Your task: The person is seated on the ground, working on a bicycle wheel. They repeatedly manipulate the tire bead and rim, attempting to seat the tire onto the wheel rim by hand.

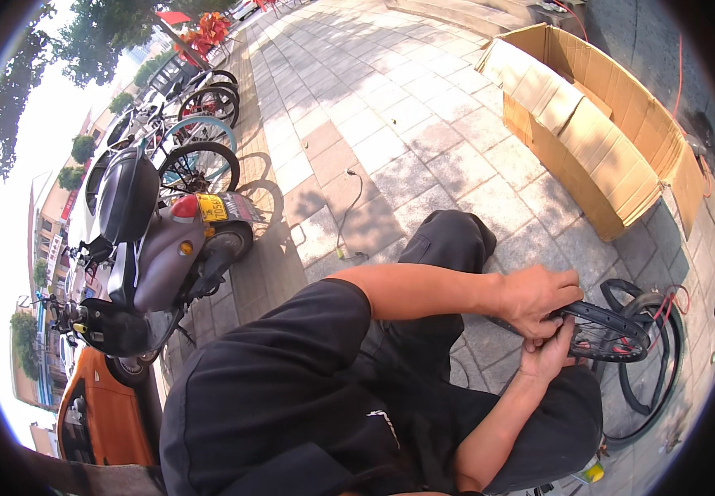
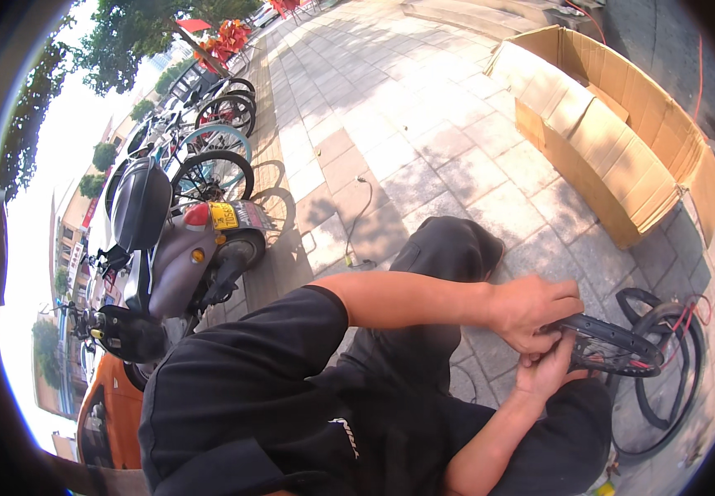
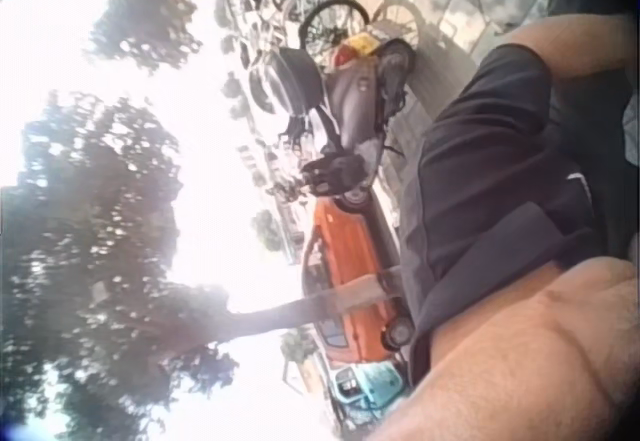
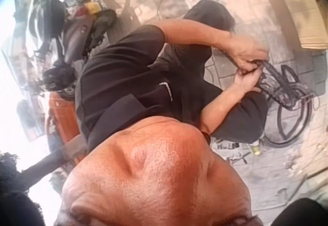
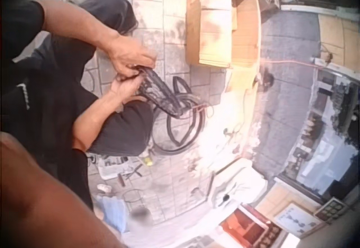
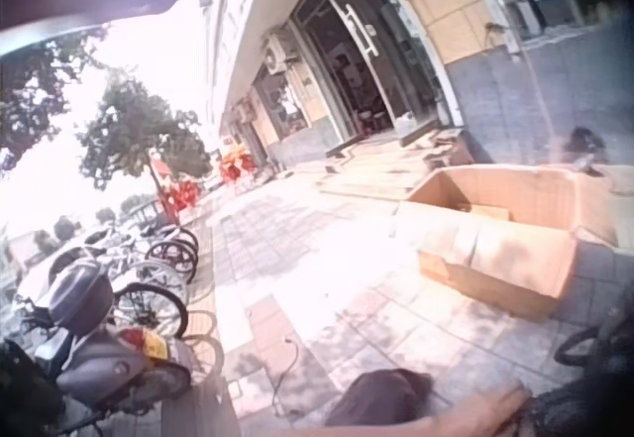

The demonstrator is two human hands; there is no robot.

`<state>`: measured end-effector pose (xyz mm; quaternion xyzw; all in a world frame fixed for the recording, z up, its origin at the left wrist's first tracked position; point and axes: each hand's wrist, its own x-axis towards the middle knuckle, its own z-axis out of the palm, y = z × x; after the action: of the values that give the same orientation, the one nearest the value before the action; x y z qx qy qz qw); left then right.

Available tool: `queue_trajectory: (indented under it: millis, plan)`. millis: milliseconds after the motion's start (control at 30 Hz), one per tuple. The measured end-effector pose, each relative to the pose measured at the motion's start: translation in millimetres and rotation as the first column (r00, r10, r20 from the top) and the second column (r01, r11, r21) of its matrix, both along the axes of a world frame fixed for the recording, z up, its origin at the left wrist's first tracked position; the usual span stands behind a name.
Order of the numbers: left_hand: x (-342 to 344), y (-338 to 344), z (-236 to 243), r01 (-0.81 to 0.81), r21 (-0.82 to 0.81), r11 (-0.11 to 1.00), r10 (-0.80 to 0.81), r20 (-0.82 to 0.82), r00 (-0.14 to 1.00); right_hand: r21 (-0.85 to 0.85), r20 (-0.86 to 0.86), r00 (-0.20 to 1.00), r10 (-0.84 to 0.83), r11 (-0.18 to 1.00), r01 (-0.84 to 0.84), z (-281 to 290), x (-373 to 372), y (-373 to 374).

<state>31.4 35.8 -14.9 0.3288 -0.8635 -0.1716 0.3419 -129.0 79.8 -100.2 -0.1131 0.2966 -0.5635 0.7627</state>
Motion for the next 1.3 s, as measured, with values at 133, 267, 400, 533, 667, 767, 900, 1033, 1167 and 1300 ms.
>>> queue_trajectory:
  millis: [133, 267, 400, 533, 667, 767, 900, 1033, 1167, 1300]
  plan:
    - [4, 5, 0, 0.051, 0.021, 0.998, -0.05, -0.06, 0.997, 0.277, 0.075, 0.997, 0.019, 0.96, -0.039, 21, 6, -5]
    - [4, 6, -5, 0.056, -0.012, 0.998, -0.056, 0.01, 0.998, 0.378, 0.005, 1.0, 0.001, 0.926, -0.003, 26, 1, -3]
    - [3, 17, 0, 0.022, -0.04, 0.999, -0.021, 0.02, 1.0, 0.342, -0.05, 0.998, 0.031, 0.939, -0.012, 27, -2, 2]
    - [-4, 22, -3, -0.038, -0.001, 0.999, 0.038, 0.017, 0.999, 0.319, -0.011, 1.0, 0.015, 0.948, -0.01, 19, -7, 5]
    - [-7, 28, 5, -0.141, -0.203, 0.969, 0.15, 0.028, 0.988, 0.319, -0.018, 0.999, -0.026, 0.947, 0.031, 17, -4, 14]
    - [-12, 28, 4, -0.196, -0.248, 0.949, 0.211, 0.033, 0.977, 0.159, 0.093, 0.994, -0.052, 0.987, 0.037, 8, -5, 23]
    - [-25, 31, -15, -0.274, -0.234, 0.933, 0.279, -0.014, 0.96, 0.075, 0.28, 0.958, -0.056, 0.997, 0.036, -16, -8, 29]
    - [-20, 35, -12, -0.276, -0.209, 0.938, 0.283, 0.004, 0.959, 0.03, 0.248, 0.969, -0.002, 1.0, -0.006, -32, -15, 28]
    - [-15, 39, -11, -0.281, -0.142, 0.949, 0.287, 0.024, 0.958, 0.27, 0.17, 0.971, -0.167, 0.956, 0.117, 9, 9, 26]
    - [-22, 32, -12, -0.204, -0.092, 0.975, 0.204, -0.004, 0.979, -0.056, 0.269, 0.963, 0.005, 0.998, 0.01, -43, -24, 29]
